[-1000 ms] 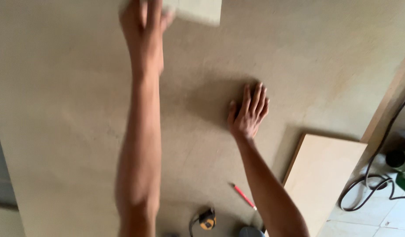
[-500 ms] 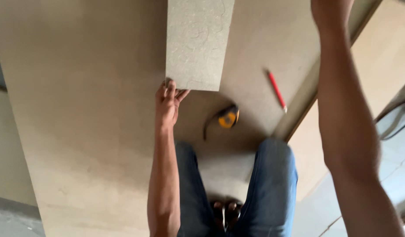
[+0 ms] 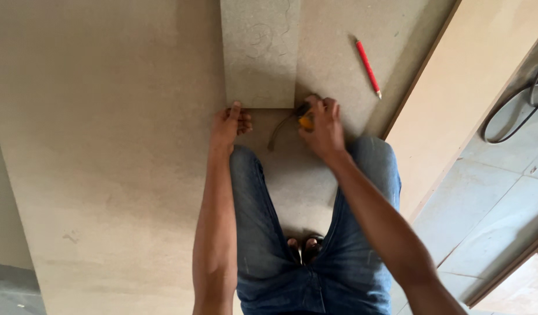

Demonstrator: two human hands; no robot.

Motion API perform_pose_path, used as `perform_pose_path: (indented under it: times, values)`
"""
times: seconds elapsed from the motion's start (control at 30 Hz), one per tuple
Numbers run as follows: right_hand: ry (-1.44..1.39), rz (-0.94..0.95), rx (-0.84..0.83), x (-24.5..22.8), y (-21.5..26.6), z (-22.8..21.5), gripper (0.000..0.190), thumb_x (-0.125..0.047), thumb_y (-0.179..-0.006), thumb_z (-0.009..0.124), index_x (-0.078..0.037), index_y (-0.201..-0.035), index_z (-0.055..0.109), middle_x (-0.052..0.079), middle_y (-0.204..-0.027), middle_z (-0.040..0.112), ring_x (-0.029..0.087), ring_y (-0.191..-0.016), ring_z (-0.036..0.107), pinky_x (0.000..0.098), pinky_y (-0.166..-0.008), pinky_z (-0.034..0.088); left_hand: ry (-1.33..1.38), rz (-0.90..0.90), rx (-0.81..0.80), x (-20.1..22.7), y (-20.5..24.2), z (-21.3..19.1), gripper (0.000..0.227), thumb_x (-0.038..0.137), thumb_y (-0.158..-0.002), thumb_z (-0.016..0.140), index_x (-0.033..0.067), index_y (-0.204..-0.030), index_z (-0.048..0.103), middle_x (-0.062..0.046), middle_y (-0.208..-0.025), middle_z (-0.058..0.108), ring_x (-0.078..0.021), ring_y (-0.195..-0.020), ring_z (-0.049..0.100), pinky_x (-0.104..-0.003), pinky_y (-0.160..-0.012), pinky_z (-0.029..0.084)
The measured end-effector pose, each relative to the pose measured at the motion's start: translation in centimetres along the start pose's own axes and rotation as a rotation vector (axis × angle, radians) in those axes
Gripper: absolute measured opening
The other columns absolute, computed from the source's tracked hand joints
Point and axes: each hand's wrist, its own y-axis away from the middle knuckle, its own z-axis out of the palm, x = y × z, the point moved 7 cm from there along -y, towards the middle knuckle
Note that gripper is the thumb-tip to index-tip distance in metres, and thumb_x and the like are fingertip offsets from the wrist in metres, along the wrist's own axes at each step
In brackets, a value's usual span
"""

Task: The person measures and marks a rectangular piece of plywood with a tape measure and pencil. They then use a circular saw to cut the plywood along the marked lines, separating it into smaller strips. The person repeats this process on another piece of plywood, measuring, marking, and cutting it into strips.

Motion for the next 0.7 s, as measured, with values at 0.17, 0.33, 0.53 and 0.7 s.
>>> perform_pose_path:
  times: [0.17, 0.33, 0.53, 0.7]
  values:
    - [-0.807, 0.171, -0.001, 4.6, 1.6, -3.7, 0.078, -0.002, -0.071, 0.075, -0.011, -0.141, 0.044, 0.017, -0.132, 0.049, 0.032, -0.11, 0.054, 0.0422, -0.089, 0.048, -1.035, 0.043, 0.181, 4.3, 3.3, -1.0, 0.041, 0.041, -0.1, 0.066, 0.003, -0.086, 0.073, -0.015, -0.083, 0.073, -0.0271, -0.075, 0.067, -0.043, -0.067, 0.05]
    - [-0.617, -0.2, 0.11, 0.5, -0.6, -9.0, 0.064, 0.014, -0.079, 0.073, -0.004, -0.139, 0.06, 0.016, -0.136, 0.056, 0.031, -0.123, 0.062, 0.0415, -0.107, 0.052, -0.243, 0.344, -0.135, 10.9, 8.2, 8.3, 0.029, 0.029, -0.1, 0.061, 0.0024, -0.11, 0.068, -0.01, -0.093, 0.075, -0.014, -0.077, 0.073, -0.03, -0.058, 0.058]
    - [-0.419, -0.295, 0.249, -5.7, -3.5, -10.7, 0.063, 0.006, -0.086, 0.08, -0.003, -0.143, 0.056, 0.018, -0.133, 0.059, 0.032, -0.117, 0.069, 0.039, -0.098, 0.06, 0.097, 0.248, -0.212, 13.6, 6.2, 12.2, 0.036, 0.026, -0.106, 0.062, -0.0059, -0.12, 0.069, -0.014, -0.089, 0.073, -0.017, -0.074, 0.069, -0.029, -0.061, 0.057]
    - [-0.383, -0.381, 0.278, -7.4, -4.2, -11.8, 0.062, 0.002, -0.084, 0.087, -0.007, -0.139, 0.059, 0.017, -0.133, 0.056, 0.027, -0.116, 0.07, 0.0356, -0.095, 0.065, 0.447, 0.075, -0.388, 11.4, 4.5, 11.6, 0.03, 0.021, -0.102, 0.063, -0.0027, -0.12, 0.066, -0.01, -0.107, 0.071, -0.0159, -0.093, 0.073, -0.03, -0.076, 0.064]
